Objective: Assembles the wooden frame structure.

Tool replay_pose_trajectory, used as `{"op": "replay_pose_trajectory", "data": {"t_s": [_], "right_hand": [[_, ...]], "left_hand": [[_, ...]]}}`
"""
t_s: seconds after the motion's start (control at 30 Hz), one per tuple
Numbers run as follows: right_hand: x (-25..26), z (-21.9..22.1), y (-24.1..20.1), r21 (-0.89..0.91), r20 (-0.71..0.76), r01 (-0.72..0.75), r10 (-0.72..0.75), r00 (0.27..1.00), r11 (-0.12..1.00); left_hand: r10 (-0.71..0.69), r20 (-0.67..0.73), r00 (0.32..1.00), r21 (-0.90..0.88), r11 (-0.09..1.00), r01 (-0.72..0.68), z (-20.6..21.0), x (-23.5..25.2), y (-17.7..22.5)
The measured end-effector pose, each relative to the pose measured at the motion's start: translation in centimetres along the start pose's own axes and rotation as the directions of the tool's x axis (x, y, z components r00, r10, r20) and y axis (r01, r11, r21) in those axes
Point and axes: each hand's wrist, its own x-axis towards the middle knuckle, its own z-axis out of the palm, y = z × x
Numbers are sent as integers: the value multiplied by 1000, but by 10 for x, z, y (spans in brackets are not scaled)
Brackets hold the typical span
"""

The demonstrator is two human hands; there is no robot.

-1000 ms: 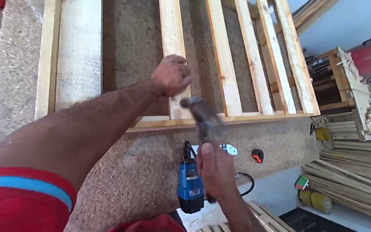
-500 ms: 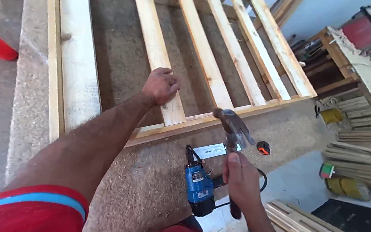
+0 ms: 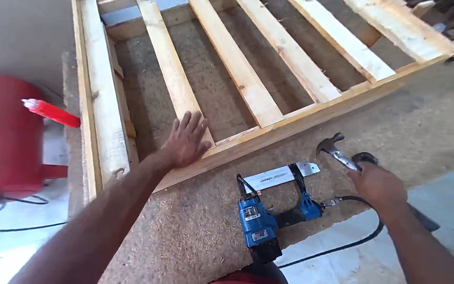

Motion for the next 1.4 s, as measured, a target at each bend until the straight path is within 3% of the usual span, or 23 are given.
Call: {"op": "replay_pose_trajectory", "data": {"t_s": [0.17,0.27,0.33,0.4,0.47,0.53,0.6,0.63,0.7,0.77,0.8,0.87,0.93,1.0,1.07,1.13,1.2,1.27,1.33,1.4], "right_hand": [[75,25,20,-29,25,36,-35,999,999],[94,42,28,11,-8,85,-85,996,996],[80,36,23,126,-74,127,-118,990,984],[31,16,6,240,-66,130,-118,991,962],[-37,15,-7,333,103,12,-49,994,943],[-99,51,-9,452,474,-250,7,881,856],[-146,92,-21,539,731,-587,10,682,605],[-163,107,-33,576,766,-687,2,643,442],[-176,129,-66,678,734,-732,1,679,68],[-169,138,-98,701,697,-669,41,716,-246],[-164,139,-111,686,685,-618,54,726,-384],[-157,144,-127,635,643,-496,48,765,-592],[-162,143,-131,644,567,-417,32,823,-641],[-178,127,-135,725,450,-325,61,891,-607],[-203,103,-139,791,314,-205,95,945,-577],[-234,77,-146,845,182,-103,101,978,-524],[-263,51,-156,896,39,0,79,996,-444],[-286,33,-170,938,-142,137,7,990,-319],[-294,27,-181,934,-299,263,-126,946,-244],[-291,26,-189,917,-369,309,-239,898,-253]], "left_hand": [[6,35,999,93,996,-9,11,-68,39],[-4,9,1000,123,992,3,25,-87,60],[-42,-27,999,113,993,45,30,-85,74],[-78,-56,995,108,991,84,36,-79,83],[-103,-91,991,96,989,111,41,-75,89],[-104,-135,985,80,990,116,44,-76,93],[-99,-164,981,59,992,110,44,-81,96],[-95,-176,980,45,994,105,43,-86,97],[-79,-193,978,10,997,82,42,-96,98],[-82,-160,984,-62,995,73,46,-111,106],[-93,-99,991,-122,989,81,53,-121,113],[-123,177,977,-298,939,172,72,-142,130],[-101,435,895,-536,769,347,96,-157,141],[-51,567,822,-739,411,535,132,-167,147],[57,648,760,-760,-11,649,158,-170,157],[189,644,741,-690,-276,669,164,-163,166],[217,583,783,-645,-463,608,151,-150,175],[96,519,849,-608,-657,446,128,-142,184],[3,456,890,-633,-702,327,115,-139,182],[-18,373,928,-683,-682,261,110,-134,167]]}}
